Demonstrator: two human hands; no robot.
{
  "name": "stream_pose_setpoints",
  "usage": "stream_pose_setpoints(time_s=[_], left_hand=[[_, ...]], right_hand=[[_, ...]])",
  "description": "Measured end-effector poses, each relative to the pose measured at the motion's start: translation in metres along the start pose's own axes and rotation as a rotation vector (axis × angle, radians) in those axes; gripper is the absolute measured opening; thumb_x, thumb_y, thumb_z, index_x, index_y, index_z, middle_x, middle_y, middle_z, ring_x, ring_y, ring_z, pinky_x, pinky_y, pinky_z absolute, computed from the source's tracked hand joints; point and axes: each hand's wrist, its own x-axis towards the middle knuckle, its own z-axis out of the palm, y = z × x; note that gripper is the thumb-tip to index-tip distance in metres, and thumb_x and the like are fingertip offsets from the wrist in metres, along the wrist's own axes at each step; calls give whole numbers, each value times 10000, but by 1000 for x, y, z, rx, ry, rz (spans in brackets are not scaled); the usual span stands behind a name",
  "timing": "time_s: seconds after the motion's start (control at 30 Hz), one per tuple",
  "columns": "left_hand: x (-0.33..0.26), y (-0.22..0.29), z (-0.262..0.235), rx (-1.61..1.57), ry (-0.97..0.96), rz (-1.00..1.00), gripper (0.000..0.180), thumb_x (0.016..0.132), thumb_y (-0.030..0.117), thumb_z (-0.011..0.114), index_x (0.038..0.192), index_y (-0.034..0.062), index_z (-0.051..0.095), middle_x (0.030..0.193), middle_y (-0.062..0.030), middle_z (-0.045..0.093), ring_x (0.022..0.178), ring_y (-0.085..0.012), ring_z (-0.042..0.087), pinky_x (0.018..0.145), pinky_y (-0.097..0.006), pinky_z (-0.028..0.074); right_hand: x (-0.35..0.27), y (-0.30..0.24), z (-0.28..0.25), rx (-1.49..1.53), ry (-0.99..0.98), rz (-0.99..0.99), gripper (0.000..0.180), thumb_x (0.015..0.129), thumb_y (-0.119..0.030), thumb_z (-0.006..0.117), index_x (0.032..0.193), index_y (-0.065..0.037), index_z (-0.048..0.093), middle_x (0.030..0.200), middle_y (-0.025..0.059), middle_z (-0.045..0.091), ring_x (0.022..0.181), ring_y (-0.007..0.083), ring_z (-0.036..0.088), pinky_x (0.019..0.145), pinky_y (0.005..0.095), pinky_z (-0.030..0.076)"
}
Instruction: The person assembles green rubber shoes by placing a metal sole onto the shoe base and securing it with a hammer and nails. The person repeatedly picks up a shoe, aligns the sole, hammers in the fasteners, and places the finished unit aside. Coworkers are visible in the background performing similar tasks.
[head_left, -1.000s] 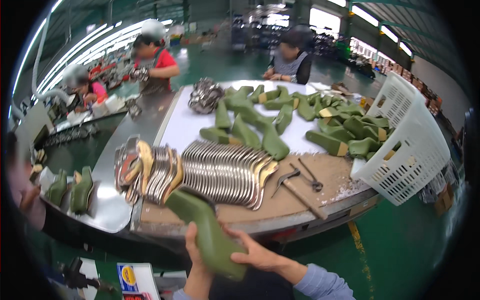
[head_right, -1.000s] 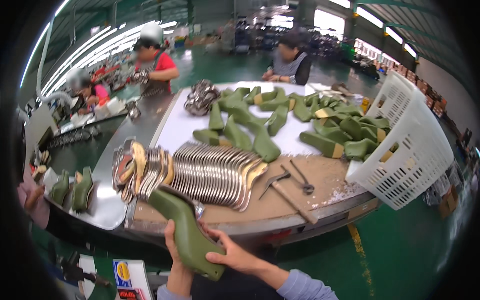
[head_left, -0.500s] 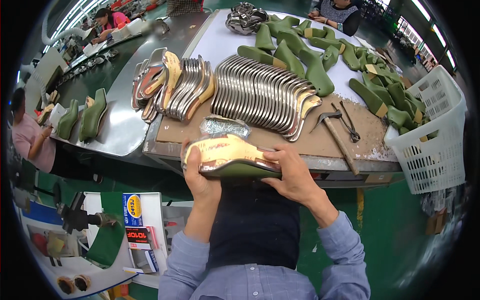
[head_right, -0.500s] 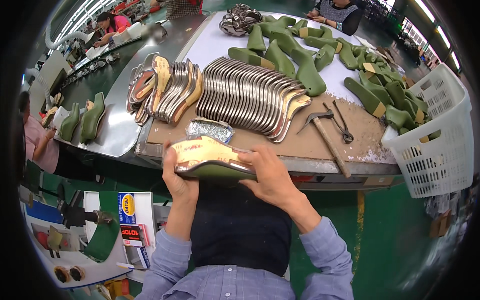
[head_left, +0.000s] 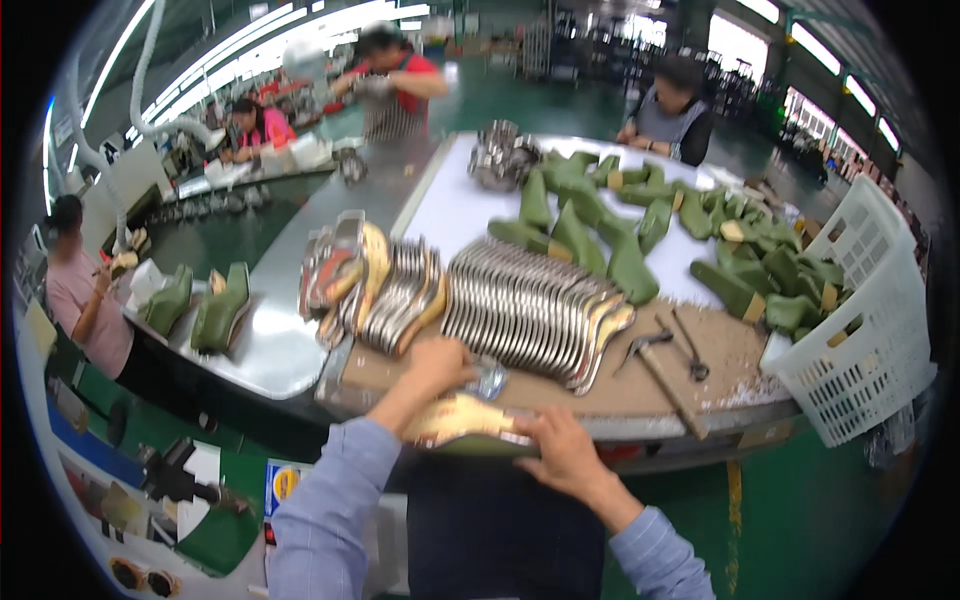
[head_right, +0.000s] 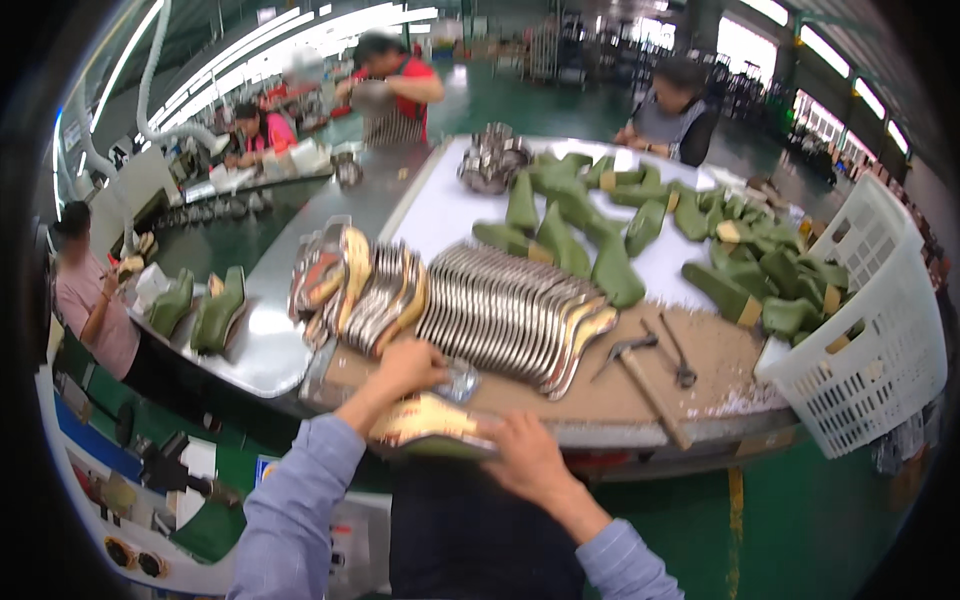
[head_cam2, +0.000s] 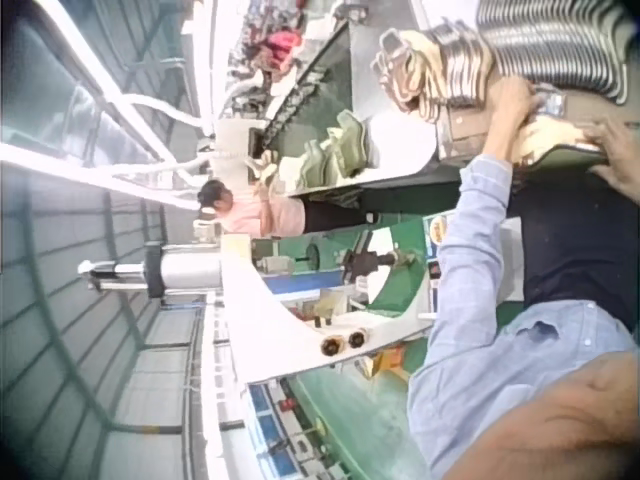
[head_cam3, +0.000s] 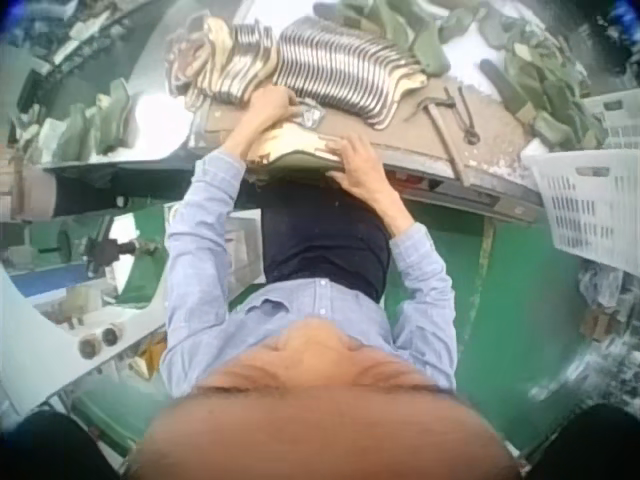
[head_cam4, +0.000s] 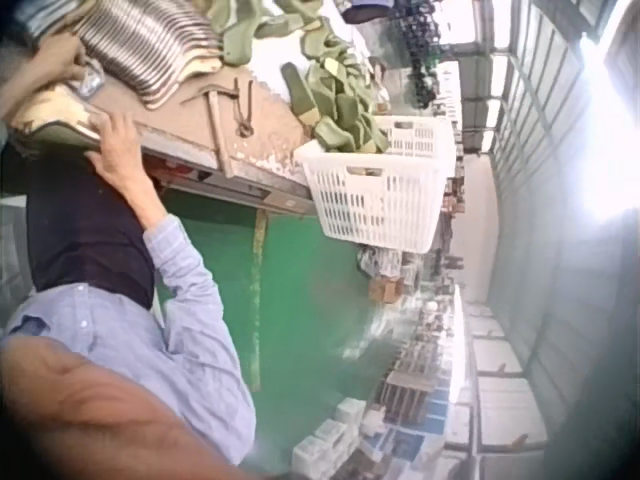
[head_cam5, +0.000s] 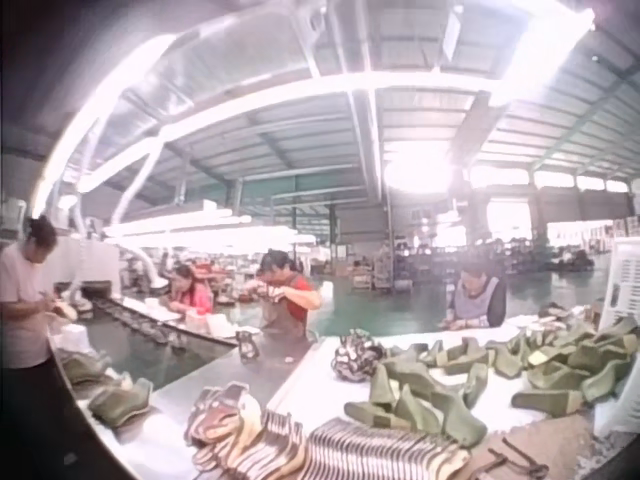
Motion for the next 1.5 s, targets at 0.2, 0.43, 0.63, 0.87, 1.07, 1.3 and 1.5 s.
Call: stream_pose_setpoints(time_s=[0.2, 0.43, 0.63, 0.87, 1.07, 1.3, 1.5], left_hand=[[-13, 3, -9, -153, 34, -2, 240, 789, 369, 738, 895, 162, 799, 879, -92, 759, 828, -287, 719, 791, -413, 552], [-14, 11, -13, -241, 202, 10, 282, 809, 355, 734, 898, 92, 780, 815, -112, 750, 779, -276, 726, 735, -407, 561], [-48, 53, -53, -649, 303, 96, 218, 833, 242, 775, 874, 32, 736, 795, -92, 730, 720, -175, 700, 669, -303, 543], [-93, 108, -27, -723, 454, 339, 122, 861, 110, 755, 925, 16, 711, 818, -94, 705, 754, -171, 684, 668, -311, 535], [-95, 109, -20, -909, 297, 275, 143, 837, 134, 791, 899, 14, 745, 805, -94, 718, 740, -168, 701, 690, -308, 554], [-95, 108, -19, -996, 248, 243, 136, 893, 89, 729, 969, -18, 695, 859, -119, 720, 769, -173, 708, 712, -302, 565], [-93, 105, -9, -808, 334, 250, 200, 899, 145, 732, 1068, 38, 741, 935, -126, 755, 812, -207, 730, 745, -318, 559]], right_hand=[[-2, 2, -2, 51, 26, -20, 617, 683, -168, 871, 1221, -126, 570, 1103, 132, 569, 1019, 358, 565, 855, 458, 485], [-4, 0, -4, 56, 55, -38, 629, 679, -165, 874, 1222, -131, 558, 1092, 131, 559, 1014, 360, 566, 852, 457, 487], [-4, -2, -7, 52, 32, 0, 619, 675, -148, 867, 1214, -147, 563, 1101, 123, 571, 1030, 362, 573, 864, 466, 492], [0, -2, -2, 45, 37, -36, 620, 638, -151, 890, 1162, -71, 569, 1098, 148, 571, 1024, 365, 566, 868, 465, 487], [-3, -2, -4, 1, 18, 17, 645, 640, -180, 894, 1159, -24, 544, 1102, 183, 559, 1012, 398, 565, 858, 480, 490], [-4, 3, -7, 73, 18, -4, 647, 714, -191, 849, 1259, -53, 527, 1226, 185, 548, 1102, 401, 550, 927, 482, 480], [-38, 82, -52, -296, 337, 233, 447, 878, -203, 676, 1282, -44, 571, 1244, 239, 583, 1140, 452, 541, 976, 527, 434]])
